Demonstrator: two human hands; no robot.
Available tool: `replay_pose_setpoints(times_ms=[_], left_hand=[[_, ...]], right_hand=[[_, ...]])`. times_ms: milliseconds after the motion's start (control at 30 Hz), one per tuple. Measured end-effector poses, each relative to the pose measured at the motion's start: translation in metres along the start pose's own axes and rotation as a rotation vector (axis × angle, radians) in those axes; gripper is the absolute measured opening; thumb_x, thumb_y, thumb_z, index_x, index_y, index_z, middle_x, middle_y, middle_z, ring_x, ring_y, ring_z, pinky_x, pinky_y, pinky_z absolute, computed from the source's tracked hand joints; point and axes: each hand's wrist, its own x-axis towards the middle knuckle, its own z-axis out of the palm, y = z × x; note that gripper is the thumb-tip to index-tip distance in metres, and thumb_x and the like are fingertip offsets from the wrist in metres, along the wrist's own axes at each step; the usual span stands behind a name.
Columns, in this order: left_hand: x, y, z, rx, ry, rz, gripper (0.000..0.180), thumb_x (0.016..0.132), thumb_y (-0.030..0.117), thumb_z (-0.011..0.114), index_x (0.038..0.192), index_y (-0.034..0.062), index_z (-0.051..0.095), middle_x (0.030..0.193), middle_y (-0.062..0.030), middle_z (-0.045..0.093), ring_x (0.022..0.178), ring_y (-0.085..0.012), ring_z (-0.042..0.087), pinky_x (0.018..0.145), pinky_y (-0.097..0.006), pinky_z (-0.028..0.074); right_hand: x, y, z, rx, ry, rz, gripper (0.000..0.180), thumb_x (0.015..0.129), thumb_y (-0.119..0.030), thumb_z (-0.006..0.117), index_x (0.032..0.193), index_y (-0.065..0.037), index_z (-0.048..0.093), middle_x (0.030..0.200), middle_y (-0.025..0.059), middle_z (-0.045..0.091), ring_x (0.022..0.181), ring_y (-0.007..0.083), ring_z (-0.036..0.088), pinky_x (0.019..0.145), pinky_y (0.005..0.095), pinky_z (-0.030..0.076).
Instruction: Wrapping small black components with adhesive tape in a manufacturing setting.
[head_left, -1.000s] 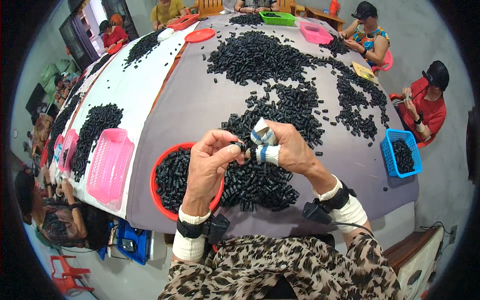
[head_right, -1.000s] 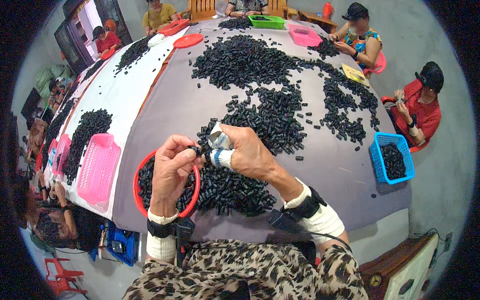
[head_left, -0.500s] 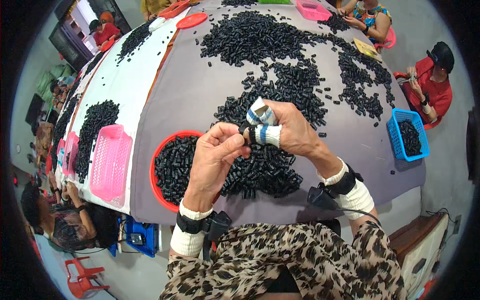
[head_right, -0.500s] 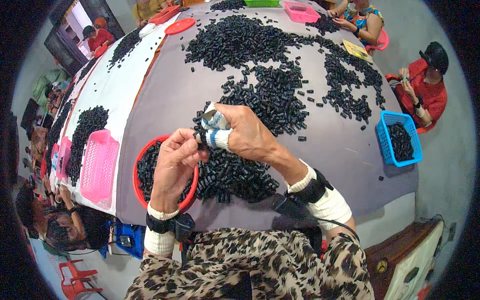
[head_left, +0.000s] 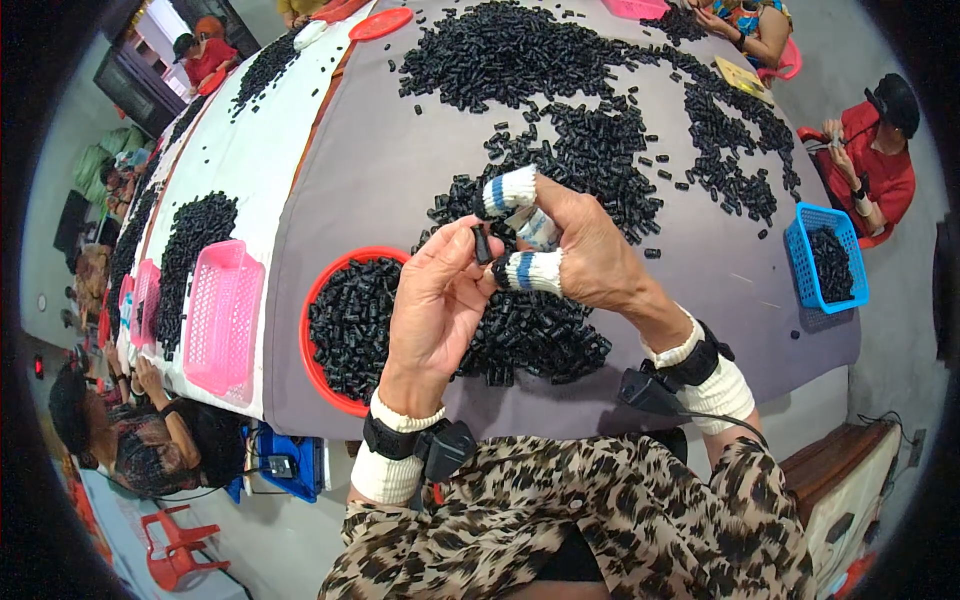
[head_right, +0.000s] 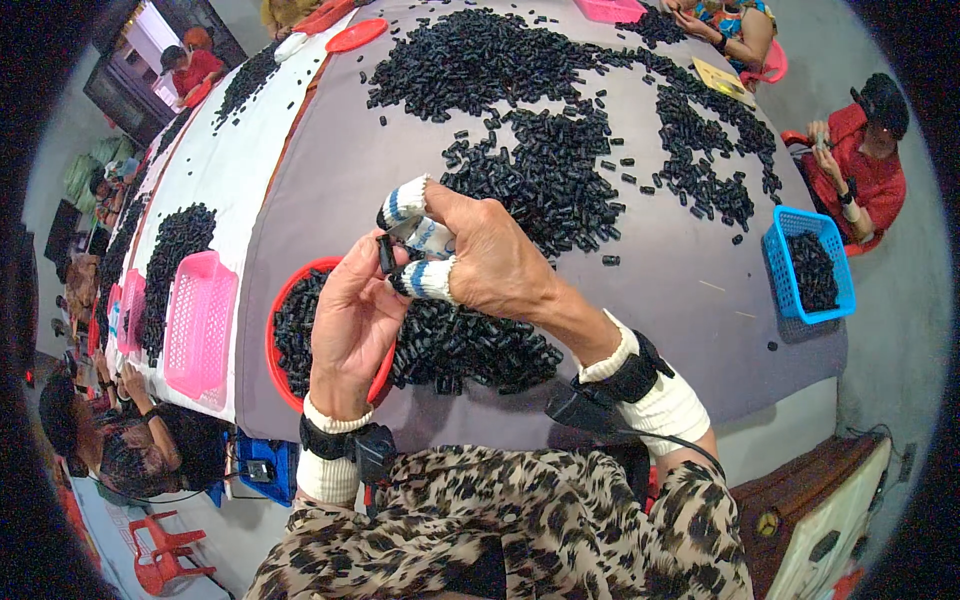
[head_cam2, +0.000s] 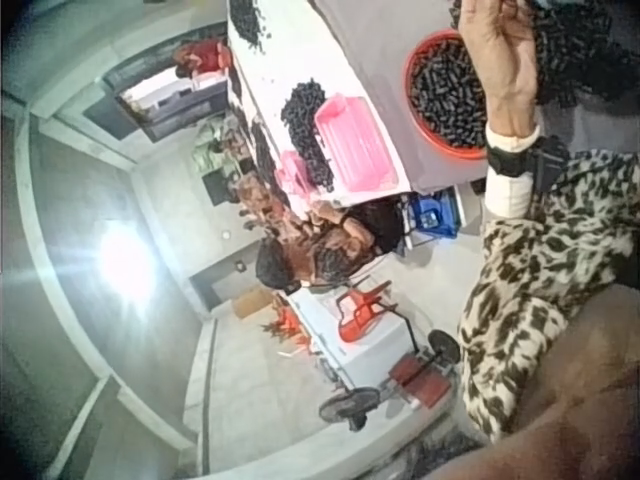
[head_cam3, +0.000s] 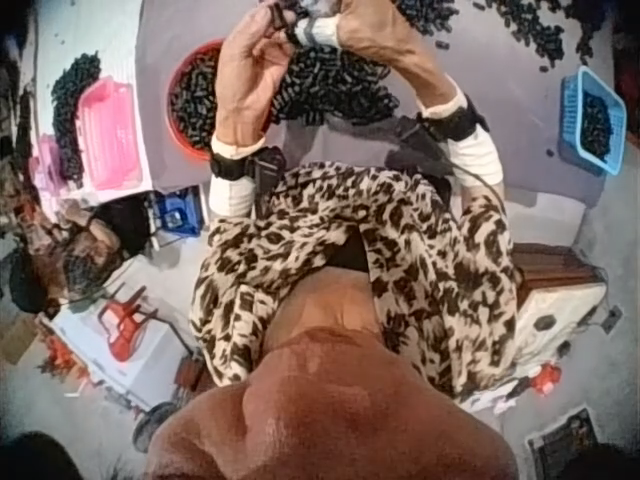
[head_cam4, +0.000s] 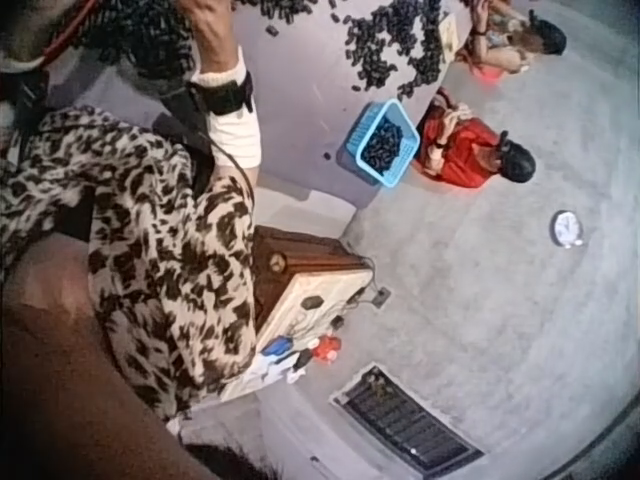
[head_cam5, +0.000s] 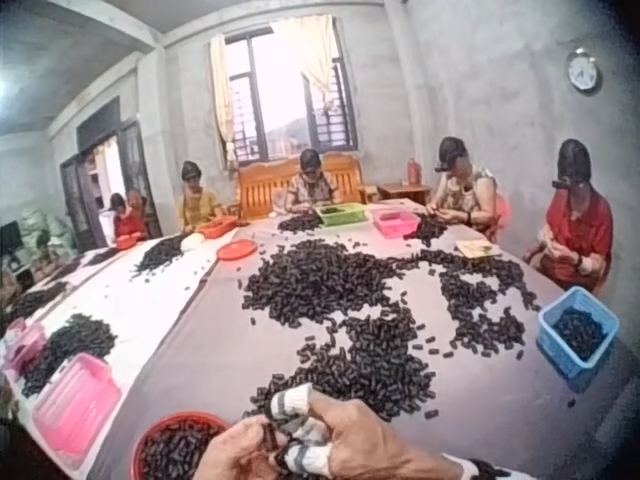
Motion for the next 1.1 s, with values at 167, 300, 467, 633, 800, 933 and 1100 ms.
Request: replay_pose_setpoints(times_ms=[167, 300, 467, 633, 800, 933, 1100], left_hand=[[-0.003, -0.003, 0.001, 0.096, 0.023, 0.083, 0.022, 0.089, 0.013, 0.052, 0.105, -0.0011, 0.053, 0.088, -0.0082, 0.061, 0.083, -0.0146, 0.061, 0.072, -0.026, 0.050], [-0.005, -0.002, 0.004, 0.096, 0.006, 0.082, 0.022, 0.088, 0.011, 0.054, 0.105, -0.0013, 0.053, 0.088, -0.0081, 0.061, 0.084, -0.0155, 0.061, 0.072, -0.025, 0.051], [-0.004, 0.001, 0.005, 0.201, 0.043, 0.080, 0.022, 0.083, 0.005, 0.059, 0.103, -0.0031, 0.054, 0.088, -0.0096, 0.061, 0.083, -0.0137, 0.061, 0.070, -0.024, 0.052], [0.000, -0.001, 0.004, 0.217, 0.088, 0.019, 0.022, 0.083, 0.005, 0.058, 0.103, -0.0030, 0.054, 0.089, -0.0097, 0.062, 0.076, -0.0104, 0.060, 0.066, -0.020, 0.050], [0.001, -0.004, 0.004, 0.110, 0.085, -0.017, 0.021, 0.084, 0.006, 0.056, 0.103, -0.0026, 0.054, 0.092, -0.0100, 0.063, 0.071, -0.0088, 0.058, 0.064, -0.019, 0.048], [0.002, -0.004, -0.003, 0.103, 0.044, -0.007, 0.023, 0.086, 0.006, 0.054, 0.108, -0.0027, 0.053, 0.094, -0.0111, 0.062, 0.074, -0.0104, 0.059, 0.066, -0.022, 0.049], [0.003, -0.006, -0.005, 0.144, 0.096, 0.054, 0.027, 0.087, 0.007, 0.053, 0.112, -0.0037, 0.051, 0.094, -0.0117, 0.062, 0.079, -0.0138, 0.060, 0.072, -0.027, 0.051]], right_hand=[[-0.002, 0.001, -0.001, 0.003, -0.024, -0.001, 0.029, 0.069, -0.004, 0.066, 0.095, -0.004, 0.053, 0.073, -0.0005, 0.057, 0.067, 0.0056, 0.051, 0.062, 0.0226, 0.045], [-0.002, 0.004, 0.000, 0.050, -0.022, 0.007, 0.028, 0.070, -0.005, 0.066, 0.095, -0.004, 0.054, 0.073, -0.0014, 0.056, 0.067, 0.0051, 0.051, 0.062, 0.0219, 0.045], [-0.001, 0.003, 0.001, -0.030, -0.027, -0.031, 0.028, 0.070, -0.007, 0.068, 0.095, -0.003, 0.053, 0.074, 0.0019, 0.058, 0.066, 0.0056, 0.053, 0.061, 0.0228, 0.047], [0.001, 0.018, 0.003, -0.066, -0.018, -0.073, 0.039, 0.068, -0.009, 0.069, 0.104, -0.006, 0.053, 0.079, -0.0006, 0.058, 0.065, 0.0047, 0.052, 0.056, 0.0193, 0.044], [0.001, 0.015, -0.001, -0.160, -0.048, -0.042, 0.037, 0.068, -0.006, 0.068, 0.102, -0.004, 0.053, 0.077, 0.0025, 0.059, 0.066, 0.0062, 0.054, 0.058, 0.0208, 0.046], [0.002, 0.020, -0.002, -0.183, -0.040, -0.065, 0.037, 0.068, -0.007, 0.068, 0.102, -0.004, 0.054, 0.076, 0.0030, 0.059, 0.067, 0.0064, 0.054, 0.059, 0.0211, 0.046], [0.004, 0.014, -0.005, -0.113, -0.010, -0.054, 0.029, 0.069, -0.012, 0.068, 0.093, -0.002, 0.054, 0.070, 0.0051, 0.058, 0.061, 0.0103, 0.053, 0.057, 0.0247, 0.044]])
